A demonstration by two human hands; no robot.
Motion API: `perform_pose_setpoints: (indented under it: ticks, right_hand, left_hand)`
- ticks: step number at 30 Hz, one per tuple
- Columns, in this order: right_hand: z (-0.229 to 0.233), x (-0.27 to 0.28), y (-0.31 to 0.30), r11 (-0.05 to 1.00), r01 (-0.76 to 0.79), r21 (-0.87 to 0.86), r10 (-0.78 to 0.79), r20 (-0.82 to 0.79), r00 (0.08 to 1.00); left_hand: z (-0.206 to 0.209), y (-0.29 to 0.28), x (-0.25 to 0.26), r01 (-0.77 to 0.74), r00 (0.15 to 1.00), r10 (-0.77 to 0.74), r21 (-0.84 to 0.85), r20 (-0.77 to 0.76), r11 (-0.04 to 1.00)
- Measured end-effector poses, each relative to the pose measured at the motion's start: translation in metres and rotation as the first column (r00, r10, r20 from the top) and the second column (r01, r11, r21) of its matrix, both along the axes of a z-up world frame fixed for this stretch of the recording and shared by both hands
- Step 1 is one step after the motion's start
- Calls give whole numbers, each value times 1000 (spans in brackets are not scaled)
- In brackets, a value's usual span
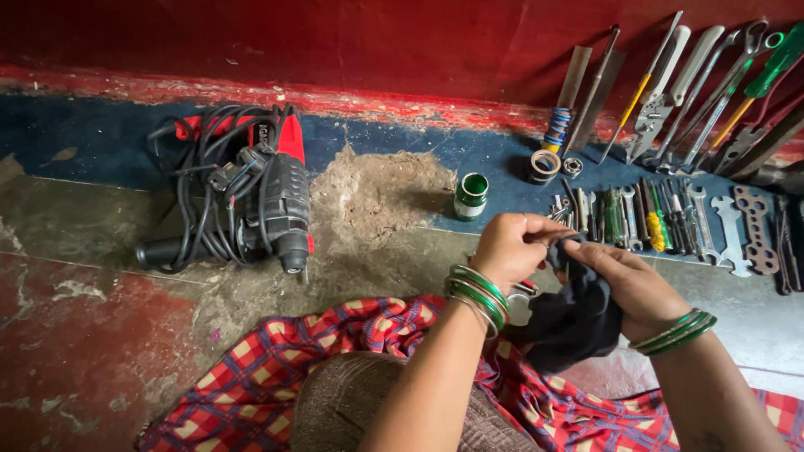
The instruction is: The person sorts small metal hardware items such as washers and nuts by hand, picking them from the floor and placing them into a small container while using a black cloth to wipe or handle them.
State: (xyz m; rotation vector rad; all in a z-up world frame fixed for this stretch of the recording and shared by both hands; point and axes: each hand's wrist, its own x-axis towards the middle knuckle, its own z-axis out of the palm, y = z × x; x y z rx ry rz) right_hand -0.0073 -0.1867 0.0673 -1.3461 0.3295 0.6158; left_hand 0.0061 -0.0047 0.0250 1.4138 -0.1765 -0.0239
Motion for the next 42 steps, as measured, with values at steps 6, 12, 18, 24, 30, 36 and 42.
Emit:
perform_pose_setpoints:
  ticks: [6, 12, 18, 24, 30, 36, 42]
  right_hand:
    - [1, -9, 8, 991, -112, 73, 108, 56, 993]
    - [4, -1, 9, 1000, 10, -2, -10, 10, 1000]
    - [-15, -22, -11, 896, -375, -239, 406, 92, 909]
    - [-24, -9, -33, 975, 136, -177, -139, -3, 990]
    - [-29, 2, -58, 971, 223, -87, -223, 10, 975]
    - [-37, 0, -58, 972, 229, -54, -230, -11, 973]
    - [-38, 0, -55, 970, 233, -68, -236, -25, 972]
  left_hand:
    - [12, 28, 6, -246, 951, 218, -114, -218, 963]
    - [9, 9, 1, -2, 953, 6, 11, -303, 1000]
    - [4, 73, 21, -445, 882, 379, -229, -279, 866]
    - [9, 81, 32, -706, 691, 723, -219, -2, 674]
    - [2, 60, 29, -698, 716, 676, 140, 175, 702]
    - [16, 54, 18, -679, 727, 652, 364, 214, 637]
    - [2, 38, 5, -187, 898, 437, 853, -52, 487]
